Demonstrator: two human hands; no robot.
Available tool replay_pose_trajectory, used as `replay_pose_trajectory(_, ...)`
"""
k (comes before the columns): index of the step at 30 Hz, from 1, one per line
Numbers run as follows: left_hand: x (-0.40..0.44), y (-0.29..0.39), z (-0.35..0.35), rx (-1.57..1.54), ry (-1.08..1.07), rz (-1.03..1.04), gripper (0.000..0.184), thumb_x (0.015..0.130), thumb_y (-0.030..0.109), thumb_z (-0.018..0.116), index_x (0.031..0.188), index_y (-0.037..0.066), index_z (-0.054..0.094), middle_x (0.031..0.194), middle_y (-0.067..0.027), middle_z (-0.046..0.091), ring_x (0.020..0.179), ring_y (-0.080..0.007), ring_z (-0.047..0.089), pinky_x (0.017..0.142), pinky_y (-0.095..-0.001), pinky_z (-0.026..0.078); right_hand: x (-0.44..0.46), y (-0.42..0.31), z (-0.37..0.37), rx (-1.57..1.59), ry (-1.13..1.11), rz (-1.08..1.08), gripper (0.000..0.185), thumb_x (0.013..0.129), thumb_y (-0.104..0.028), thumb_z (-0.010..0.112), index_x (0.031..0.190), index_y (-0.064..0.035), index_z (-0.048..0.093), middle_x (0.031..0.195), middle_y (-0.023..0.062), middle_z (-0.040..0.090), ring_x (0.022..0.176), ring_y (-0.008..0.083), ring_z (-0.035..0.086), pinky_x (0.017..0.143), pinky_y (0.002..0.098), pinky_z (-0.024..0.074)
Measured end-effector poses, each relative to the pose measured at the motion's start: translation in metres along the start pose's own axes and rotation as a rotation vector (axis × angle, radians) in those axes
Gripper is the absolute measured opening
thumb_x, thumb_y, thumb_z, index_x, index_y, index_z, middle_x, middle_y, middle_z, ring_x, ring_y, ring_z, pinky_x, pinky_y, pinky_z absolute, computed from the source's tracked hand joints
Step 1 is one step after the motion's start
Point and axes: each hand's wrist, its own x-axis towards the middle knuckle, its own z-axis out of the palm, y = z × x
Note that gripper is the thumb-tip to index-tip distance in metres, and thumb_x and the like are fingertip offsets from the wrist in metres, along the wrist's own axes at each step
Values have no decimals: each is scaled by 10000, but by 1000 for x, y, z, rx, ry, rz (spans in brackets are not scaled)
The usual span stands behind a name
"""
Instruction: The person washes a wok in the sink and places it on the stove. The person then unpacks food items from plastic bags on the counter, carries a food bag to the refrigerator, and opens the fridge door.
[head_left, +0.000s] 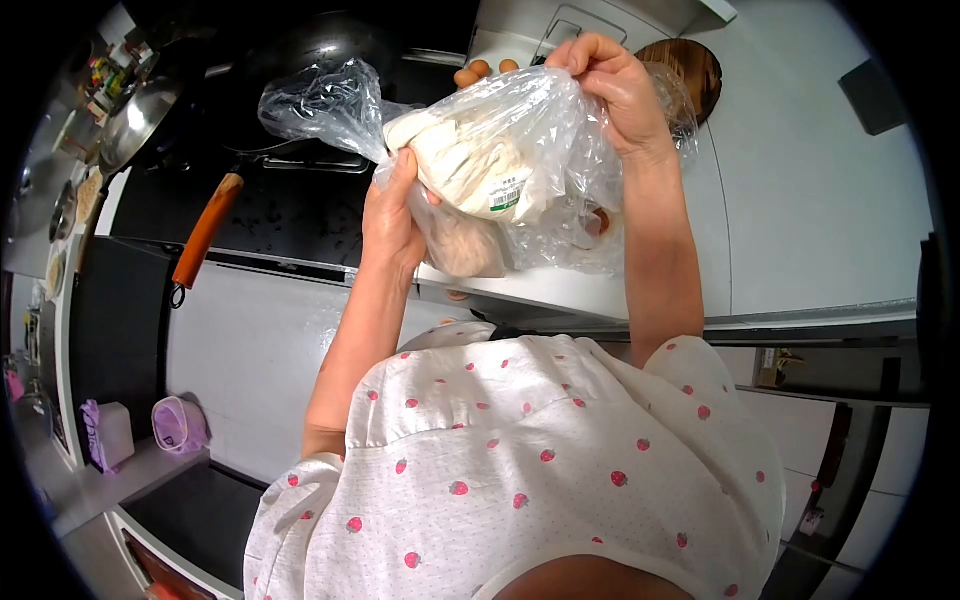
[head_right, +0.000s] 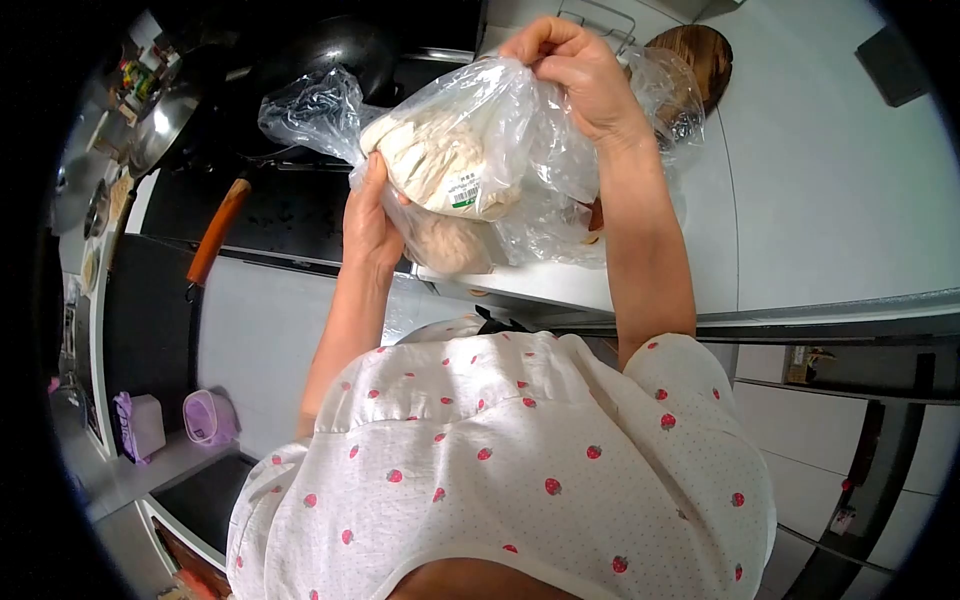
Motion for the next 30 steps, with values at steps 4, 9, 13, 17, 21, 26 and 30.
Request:
replay_pose_trajectory(4, 6, 0, -5, -39, -36, -42, 345, 850, 288, 550, 1082, 36, 508, 897, -24, 576, 606, -57, 454, 625, -214, 408, -2, 0, 2, 29, 10, 11, 223, 643, 118, 394, 737, -18, 544, 839, 100, 595, 810, 163, 557, 777, 270, 446)
replay_pose_trajectory(9, 7, 3, -7, -76, -53, -80, 340, 879, 292, 504, 1106, 38, 504, 973, -32, 583, 600, -44, 460, 620, -205, 424, -2, 4, 3, 82, 7, 24, 216, 644, 116, 394, 719, -25, 540, 838, 105, 598, 803, 166, 561, 778, 267, 449)
replay_pose_trajectory(13, 4, 4, 0, -103, -59, -96, 326, 881, 286, 502, 1096, 40, 509, 962, -31, 585, 577, -39, 445, 573, -184, 408, -5, 4, 3, 98, 7, 19, 218, 646, 115, 391, 718, -25, 541, 839, 106, 597, 800, 167, 562, 779, 266, 450)
replay_pose_trajectory(17, 5, 4, -2, -77, -40, -90, 328, 876, 289, 512, 1087, 39, 514, 910, -19, 584, 586, -47, 443, 575, -198, 408, -6, 2, 4, 89, 24, 14, 211, 649, 111, 395, 717, -21, 545, 844, 110, 601, 804, 175, 562, 775, 268, 453)
replay_pose_trajectory(21, 8, 0, -10, 20, -57, -66, 351, 876, 306, 508, 1090, 28, 511, 908, -39, 566, 649, -81, 489, 631, -237, 432, -2, -4, 4, -147, 212, 24, 162, 666, 111, 409, 696, -12, 510, 859, 131, 584, 772, 170, 552, 725, 262, 467)
replay_pose_trajectory(26, 12, 2, -21, 34, 105, -69, 419, 903, 335, 437, 1136, -12, 472, 1117, -147, 513, 854, -233, 580, 820, -359, 432, 3, -16, 27, -324, 337, 38, 130, 683, 87, 434, 683, 8, 538, 772, 98, 593, 697, 166, 549, 675, 251, 449)
replay_pose_trajectory(30, 2, 8, -25, -52, 134, -58, 446, 908, 352, 413, 1144, -23, 458, 1123, -161, 519, 937, -255, 560, 848, -364, 420, 2, -26, 50, -476, 373, -29, 189, 663, 115, 401, 681, 0, 549, 729, 64, 593, 672, 127, 537, 638, 222, 430)
